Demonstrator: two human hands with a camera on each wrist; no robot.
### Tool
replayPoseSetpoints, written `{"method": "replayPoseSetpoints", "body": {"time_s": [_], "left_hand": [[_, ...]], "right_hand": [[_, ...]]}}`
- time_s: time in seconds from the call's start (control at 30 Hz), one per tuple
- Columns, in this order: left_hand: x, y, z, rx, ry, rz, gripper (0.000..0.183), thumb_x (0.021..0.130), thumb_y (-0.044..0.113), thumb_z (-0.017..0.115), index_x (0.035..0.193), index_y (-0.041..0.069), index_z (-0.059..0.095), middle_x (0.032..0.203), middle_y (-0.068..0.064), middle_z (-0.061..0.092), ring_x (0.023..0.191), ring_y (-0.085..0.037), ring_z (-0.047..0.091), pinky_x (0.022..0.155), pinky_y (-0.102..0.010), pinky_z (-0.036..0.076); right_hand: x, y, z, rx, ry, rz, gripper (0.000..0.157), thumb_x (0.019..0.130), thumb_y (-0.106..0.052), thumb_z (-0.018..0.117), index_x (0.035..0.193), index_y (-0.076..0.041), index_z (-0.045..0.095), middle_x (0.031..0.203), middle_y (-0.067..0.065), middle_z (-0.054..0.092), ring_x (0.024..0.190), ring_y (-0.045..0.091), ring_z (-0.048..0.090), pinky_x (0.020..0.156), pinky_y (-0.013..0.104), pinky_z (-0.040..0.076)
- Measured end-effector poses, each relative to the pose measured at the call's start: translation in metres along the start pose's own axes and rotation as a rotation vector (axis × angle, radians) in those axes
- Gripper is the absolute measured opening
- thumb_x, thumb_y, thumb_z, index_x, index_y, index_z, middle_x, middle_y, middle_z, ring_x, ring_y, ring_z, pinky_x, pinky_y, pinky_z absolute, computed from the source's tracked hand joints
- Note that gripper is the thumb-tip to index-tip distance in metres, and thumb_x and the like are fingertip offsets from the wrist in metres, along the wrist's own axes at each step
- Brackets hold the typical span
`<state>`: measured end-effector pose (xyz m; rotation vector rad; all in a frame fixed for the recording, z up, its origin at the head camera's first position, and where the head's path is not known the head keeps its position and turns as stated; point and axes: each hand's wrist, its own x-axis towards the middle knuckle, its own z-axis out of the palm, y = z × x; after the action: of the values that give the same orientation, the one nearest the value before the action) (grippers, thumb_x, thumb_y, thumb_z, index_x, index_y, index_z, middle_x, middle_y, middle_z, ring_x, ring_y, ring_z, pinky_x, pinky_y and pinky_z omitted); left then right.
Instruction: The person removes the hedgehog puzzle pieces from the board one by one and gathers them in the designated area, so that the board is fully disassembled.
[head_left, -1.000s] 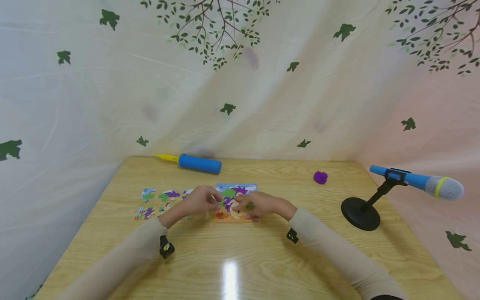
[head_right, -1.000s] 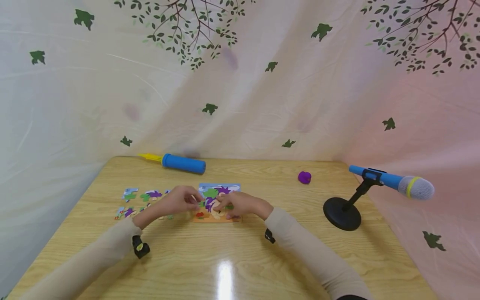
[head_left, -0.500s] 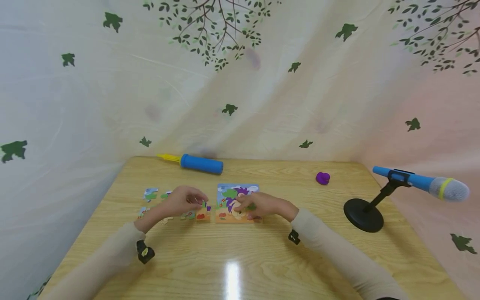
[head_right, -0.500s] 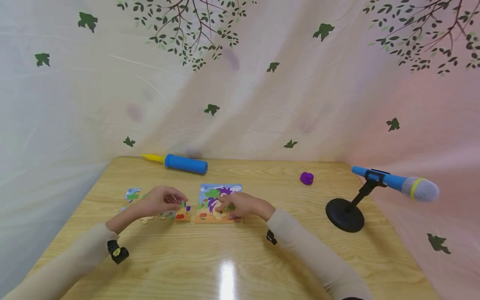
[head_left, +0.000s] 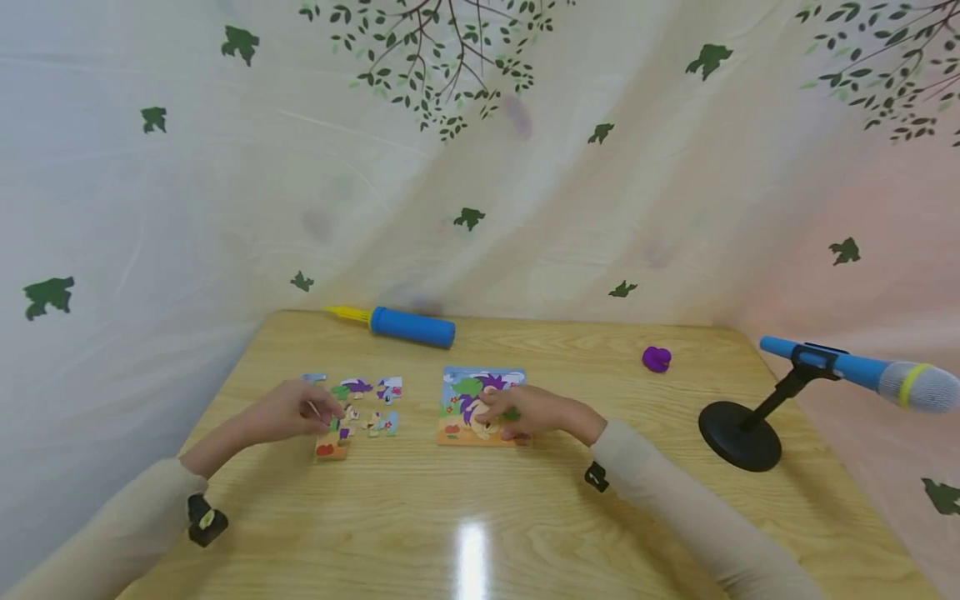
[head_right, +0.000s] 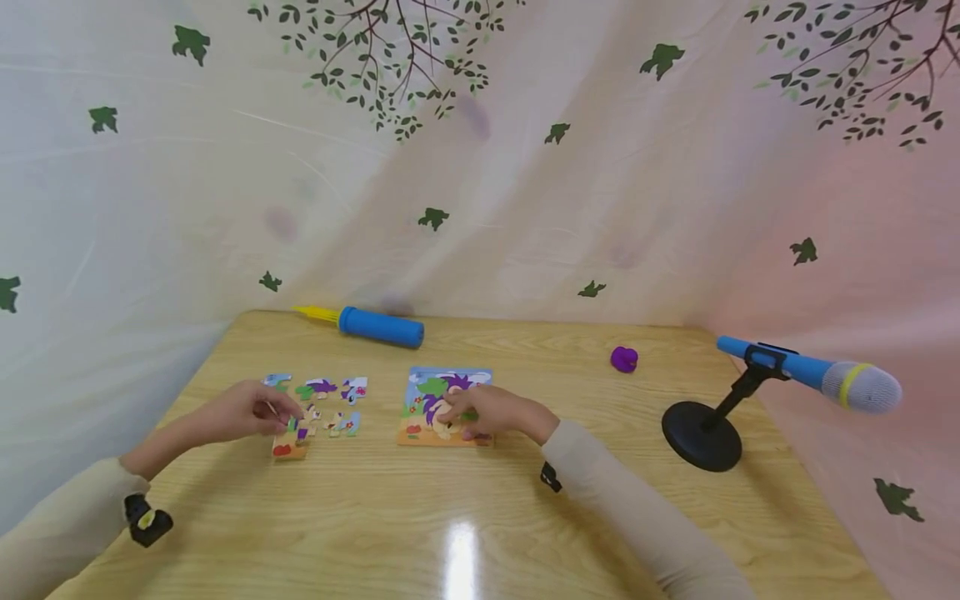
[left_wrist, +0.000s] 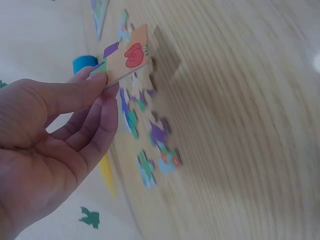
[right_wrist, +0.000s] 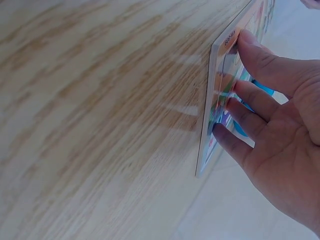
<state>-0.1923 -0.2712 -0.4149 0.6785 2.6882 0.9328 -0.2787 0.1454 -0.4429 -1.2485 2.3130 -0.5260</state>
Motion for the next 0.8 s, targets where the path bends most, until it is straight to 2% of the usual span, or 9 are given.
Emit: {"method": "replayPoseSetpoints", "body": {"time_s": [0.1,0.23,0.27,0.33,0.47,0.57,0.7,0.8], "left_hand": [[-0.011,-0.008,-0.005,-0.014,-0.035,-0.011,0.017,0.085,0.0,0.075,0.102,0.001,0.076,0.087,0.001,0.07,0.078,-0.001,0.059,0.073,-0.022,0.056],[-0.023,-0.017,-0.008,-0.038,-0.059,-0.015,0.016,0.084,0.002,0.076,0.1,0.003,0.076,0.086,0.0,0.07,0.078,-0.001,0.059,0.073,-0.023,0.056],[-0.025,-0.019,-0.008,-0.041,-0.062,-0.024,0.016,0.084,0.001,0.076,0.1,0.003,0.076,0.086,0.0,0.07,0.078,-0.001,0.059,0.073,-0.023,0.056],[-0.029,-0.021,-0.008,-0.043,-0.063,-0.036,0.016,0.084,0.001,0.076,0.099,0.003,0.076,0.085,-0.001,0.069,0.077,-0.001,0.059,0.073,-0.023,0.057],[-0.035,-0.023,-0.01,-0.055,-0.058,-0.067,0.019,0.081,0.001,0.078,0.1,0.002,0.075,0.086,-0.004,0.071,0.079,-0.003,0.061,0.073,-0.023,0.057],[-0.038,-0.025,-0.011,-0.071,-0.051,-0.095,0.025,0.078,0.003,0.081,0.102,0.001,0.076,0.088,-0.005,0.071,0.079,-0.004,0.062,0.071,-0.023,0.057],[-0.039,-0.028,-0.011,-0.088,-0.042,-0.137,0.031,0.073,0.002,0.084,0.103,-0.001,0.075,0.086,-0.004,0.068,0.076,-0.006,0.062,0.069,-0.024,0.057],[-0.04,-0.03,-0.01,-0.074,-0.03,-0.165,0.033,0.072,0.002,0.086,0.103,-0.001,0.075,0.086,-0.003,0.068,0.075,-0.008,0.062,0.067,-0.024,0.056]], "right_hand": [[-0.001,-0.002,0.0,0.004,0.0,0.001,0.044,0.097,-0.008,0.067,0.141,-0.012,0.06,0.162,0.014,0.037,0.153,0.033,0.03,0.093,0.029,0.043],[-0.001,-0.003,-0.001,0.033,-0.005,0.003,0.045,0.097,-0.006,0.067,0.141,-0.011,0.06,0.163,0.016,0.035,0.153,0.035,0.028,0.077,0.023,0.046],[-0.002,-0.004,-0.001,0.032,-0.006,0.003,0.045,0.097,-0.007,0.067,0.141,-0.011,0.059,0.163,0.016,0.035,0.153,0.035,0.028,0.077,0.023,0.045],[-0.001,-0.004,0.0,0.028,-0.008,0.002,0.045,0.097,-0.007,0.067,0.141,-0.011,0.059,0.163,0.016,0.035,0.153,0.035,0.028,0.079,0.024,0.046],[-0.001,-0.004,0.0,0.0,-0.007,0.0,0.046,0.097,-0.008,0.067,0.142,-0.011,0.059,0.162,0.016,0.035,0.153,0.034,0.029,0.096,0.031,0.043],[-0.001,-0.003,0.0,-0.003,-0.007,0.001,0.046,0.097,-0.009,0.068,0.142,-0.011,0.058,0.163,0.016,0.035,0.153,0.034,0.029,0.098,0.032,0.043],[-0.001,-0.004,0.0,0.005,-0.008,-0.003,0.046,0.097,-0.008,0.067,0.142,-0.011,0.059,0.163,0.016,0.034,0.153,0.035,0.029,0.09,0.027,0.043],[-0.002,-0.004,-0.001,0.026,-0.008,-0.008,0.045,0.097,-0.006,0.067,0.141,-0.009,0.059,0.163,0.018,0.034,0.153,0.036,0.027,0.079,0.025,0.046]]}}
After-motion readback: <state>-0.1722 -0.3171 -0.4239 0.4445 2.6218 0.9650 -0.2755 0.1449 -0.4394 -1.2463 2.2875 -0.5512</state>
